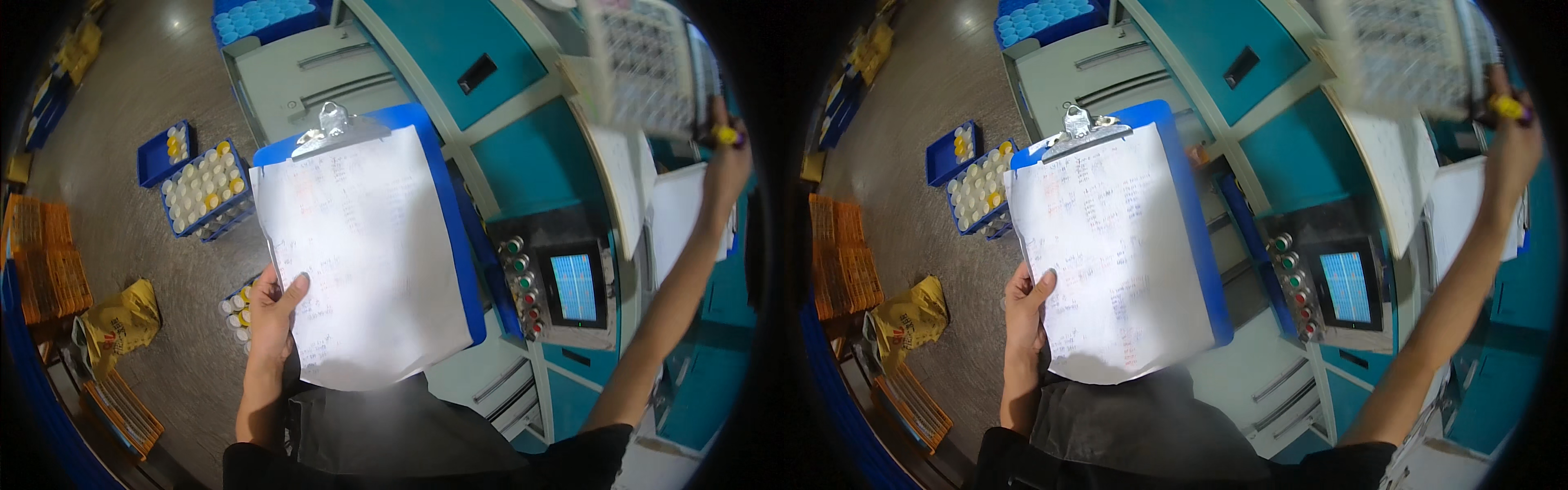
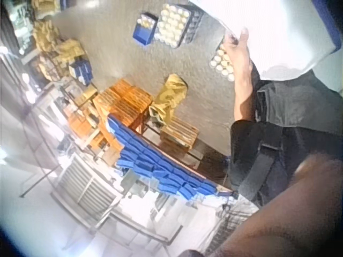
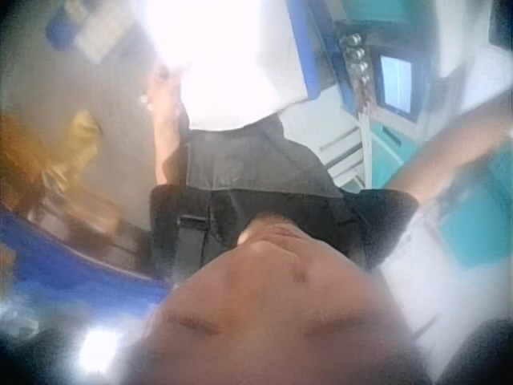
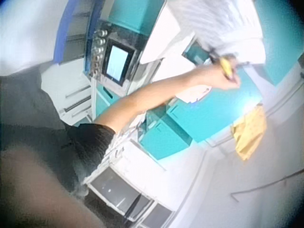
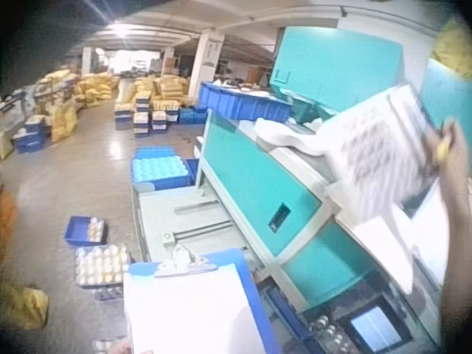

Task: The person operates a machine's touchscreen control panel using a stylus while holding a document. They then switch to a clipboard and write on it with a pen, and use a calculator to perform calculations before writing again.

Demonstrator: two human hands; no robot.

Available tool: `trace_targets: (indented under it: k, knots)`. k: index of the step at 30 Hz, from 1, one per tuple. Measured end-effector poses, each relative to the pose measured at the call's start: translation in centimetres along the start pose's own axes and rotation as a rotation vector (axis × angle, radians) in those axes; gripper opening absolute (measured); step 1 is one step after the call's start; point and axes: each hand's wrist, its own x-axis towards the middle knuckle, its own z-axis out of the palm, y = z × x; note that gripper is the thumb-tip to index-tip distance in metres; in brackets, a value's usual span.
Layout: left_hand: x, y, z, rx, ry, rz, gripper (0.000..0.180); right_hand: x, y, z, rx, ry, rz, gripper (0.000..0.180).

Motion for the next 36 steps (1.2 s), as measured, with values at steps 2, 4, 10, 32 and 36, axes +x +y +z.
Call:
trace_targets:
  k: [2,4,10,32,36]
  knots:
    - [-0.8,-0.5,0.3,-0.136,-0.022,-0.006,0.044,-11.3,-7.8,-0.9,0.395,-0.217,0.190,0.028]
    - [-1.3,-1.0,0.9,-0.196,0.003,-0.008,0.040,-21.3,-15.1,-0.8,0.906,-0.541,0.391,0.029]
    - [-2.5,-1.6,2.1,-0.278,0.025,0.097,0.044,-29.3,-24.9,3.6,0.898,-0.886,0.395,0.043]
    - [-5.1,-2.4,3.5,-0.235,0.209,0.266,0.038,-41.1,-29.6,-6.3,0.644,-0.574,-0.375,0.029]
    - [-5.4,-2.5,3.6,-0.209,0.226,0.274,0.036,-40.6,-28.7,-6.4,0.481,-0.576,-0.297,0.036]
